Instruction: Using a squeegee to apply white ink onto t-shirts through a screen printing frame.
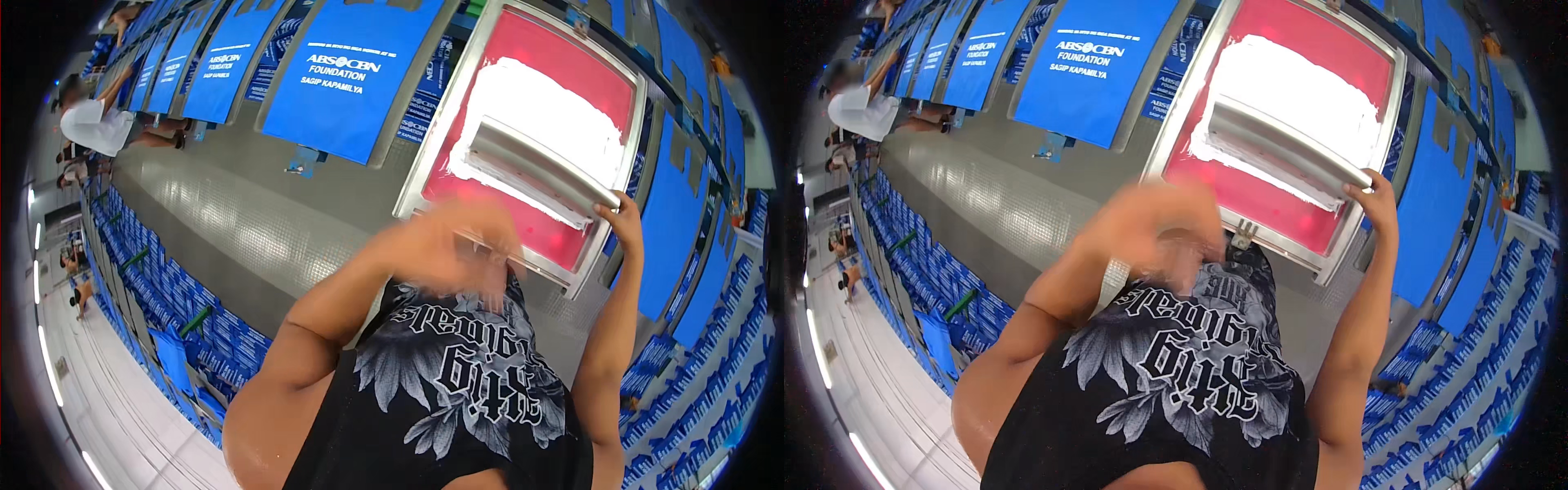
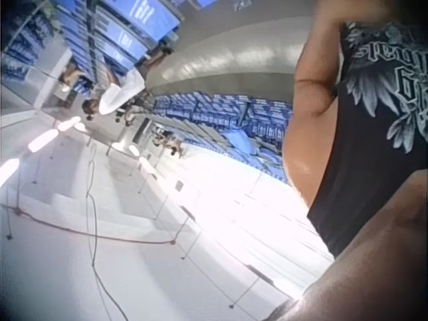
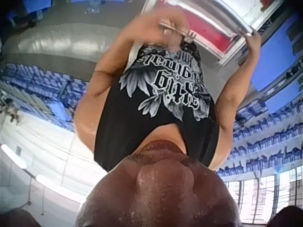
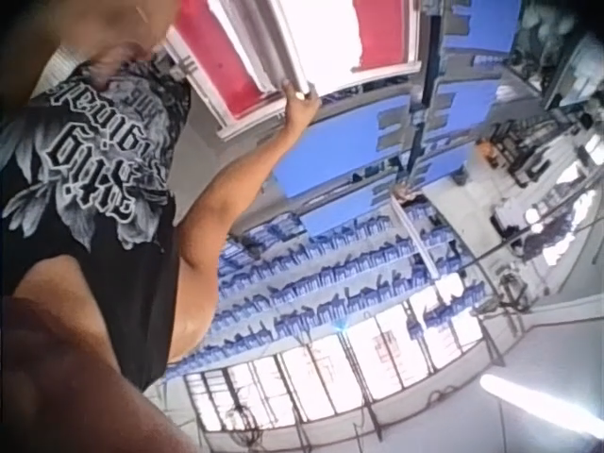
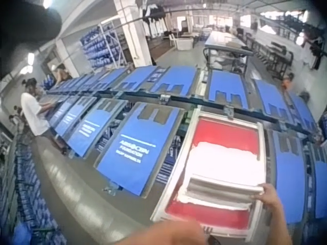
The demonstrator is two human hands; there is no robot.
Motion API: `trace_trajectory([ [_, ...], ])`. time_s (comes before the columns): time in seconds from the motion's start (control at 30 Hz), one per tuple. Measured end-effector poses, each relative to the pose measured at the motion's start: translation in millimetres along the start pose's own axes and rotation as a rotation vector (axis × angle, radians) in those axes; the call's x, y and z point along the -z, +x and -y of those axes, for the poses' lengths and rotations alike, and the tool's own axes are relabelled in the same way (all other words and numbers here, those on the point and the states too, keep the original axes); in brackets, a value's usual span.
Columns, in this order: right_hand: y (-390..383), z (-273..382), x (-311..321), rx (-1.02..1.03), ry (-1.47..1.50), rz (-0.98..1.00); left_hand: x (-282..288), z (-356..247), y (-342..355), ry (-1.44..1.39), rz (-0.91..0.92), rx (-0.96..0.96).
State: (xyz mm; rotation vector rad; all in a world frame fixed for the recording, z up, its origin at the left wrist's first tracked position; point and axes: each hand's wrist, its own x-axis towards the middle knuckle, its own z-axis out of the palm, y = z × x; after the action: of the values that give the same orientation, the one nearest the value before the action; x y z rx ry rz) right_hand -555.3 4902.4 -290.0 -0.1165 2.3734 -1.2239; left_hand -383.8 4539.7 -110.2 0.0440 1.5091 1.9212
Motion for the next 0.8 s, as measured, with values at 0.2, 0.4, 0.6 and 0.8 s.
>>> trace_trajectory([
  [0.2, -14, 30, -8, 0.091, -0.235, 0.041, -57, -26, -29, 0.069, 0.749, -1.243],
  [0.4, -1, 27, -15, 0.095, -0.277, 0.053, -70, -35, -72, 0.226, -0.684, -1.284],
  [0.6, -5, 27, -5, 0.033, -0.241, 0.047, -63, -53, -77, -0.094, -0.480, -1.226],
  [0.8, -16, 28, -13, 0.050, -0.360, 0.004, -71, -61, -64, -0.663, -0.092, -0.957],
])
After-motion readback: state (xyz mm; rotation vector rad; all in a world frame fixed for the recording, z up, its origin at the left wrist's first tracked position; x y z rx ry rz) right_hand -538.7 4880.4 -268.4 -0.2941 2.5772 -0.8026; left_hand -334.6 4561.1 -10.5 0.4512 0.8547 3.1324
